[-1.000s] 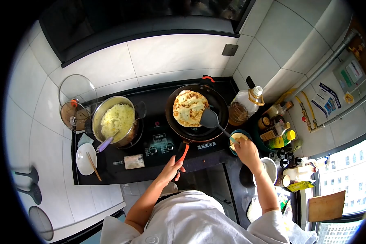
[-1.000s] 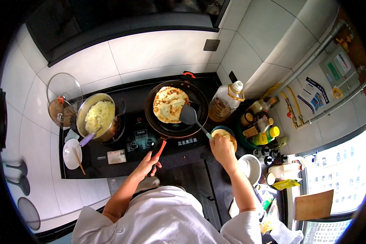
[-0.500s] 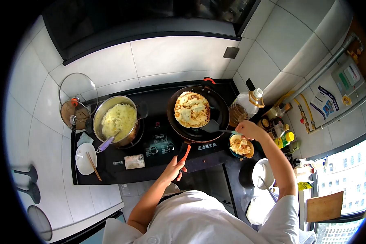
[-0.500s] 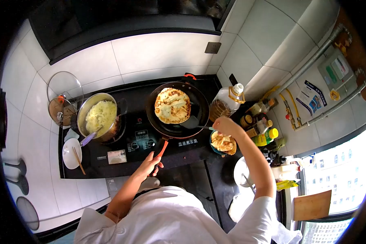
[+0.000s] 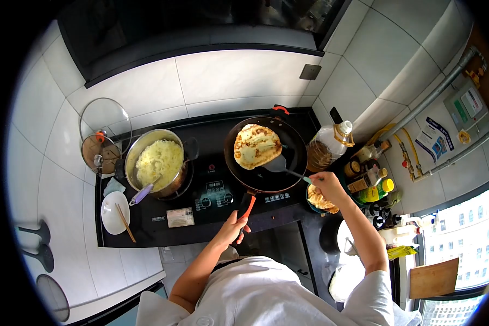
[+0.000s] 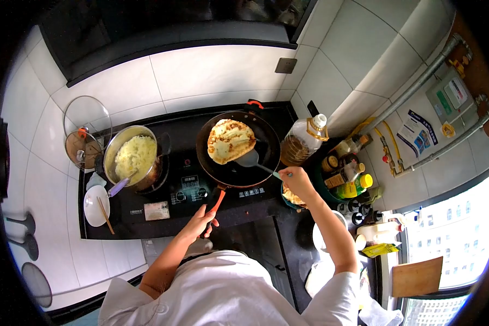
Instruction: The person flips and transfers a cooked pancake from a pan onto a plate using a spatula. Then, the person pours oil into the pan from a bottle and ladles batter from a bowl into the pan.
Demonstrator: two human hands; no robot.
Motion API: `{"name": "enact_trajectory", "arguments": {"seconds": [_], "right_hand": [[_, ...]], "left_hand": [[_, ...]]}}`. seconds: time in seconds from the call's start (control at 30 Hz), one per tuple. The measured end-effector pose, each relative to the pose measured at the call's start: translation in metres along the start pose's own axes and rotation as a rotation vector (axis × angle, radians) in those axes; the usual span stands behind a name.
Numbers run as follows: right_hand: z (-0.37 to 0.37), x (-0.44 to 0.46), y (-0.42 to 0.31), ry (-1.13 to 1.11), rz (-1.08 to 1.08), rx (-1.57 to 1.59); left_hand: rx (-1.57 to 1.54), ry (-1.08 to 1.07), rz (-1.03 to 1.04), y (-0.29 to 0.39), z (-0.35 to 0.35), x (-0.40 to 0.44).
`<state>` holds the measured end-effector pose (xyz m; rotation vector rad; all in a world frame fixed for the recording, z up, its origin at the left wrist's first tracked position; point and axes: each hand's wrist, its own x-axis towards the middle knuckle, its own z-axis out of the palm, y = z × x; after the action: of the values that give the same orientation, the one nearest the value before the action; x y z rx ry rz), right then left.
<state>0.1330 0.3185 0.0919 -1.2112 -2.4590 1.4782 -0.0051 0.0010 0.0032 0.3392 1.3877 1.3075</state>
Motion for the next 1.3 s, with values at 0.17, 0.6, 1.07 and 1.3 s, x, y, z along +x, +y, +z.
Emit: {"name": "enact_trajectory", "arguments": {"seconds": [0.17,0.6,1.07,1.3], "right_hand": [[0.034,0.042,-0.02,0.174,-0.213,-0.072],[0.031,0.032,-0.02,0.396,-0.338,-0.486],[0.059,0.048,-0.025,0.454,-0.452,-1.0],[0.04,0.053,-0.02,0.517,-0.416,-0.872]], "left_hand": [[-0.011,-0.005,-0.018,0.003,0.001,-0.001],[-0.01,-0.004,0.001,0.002,-0.001,-0.001],[-0.014,-0.008,-0.009,0.004,0.0,-0.003],[-0.017,-0.012,-0.017,0.007,0.0,-0.003]]}}
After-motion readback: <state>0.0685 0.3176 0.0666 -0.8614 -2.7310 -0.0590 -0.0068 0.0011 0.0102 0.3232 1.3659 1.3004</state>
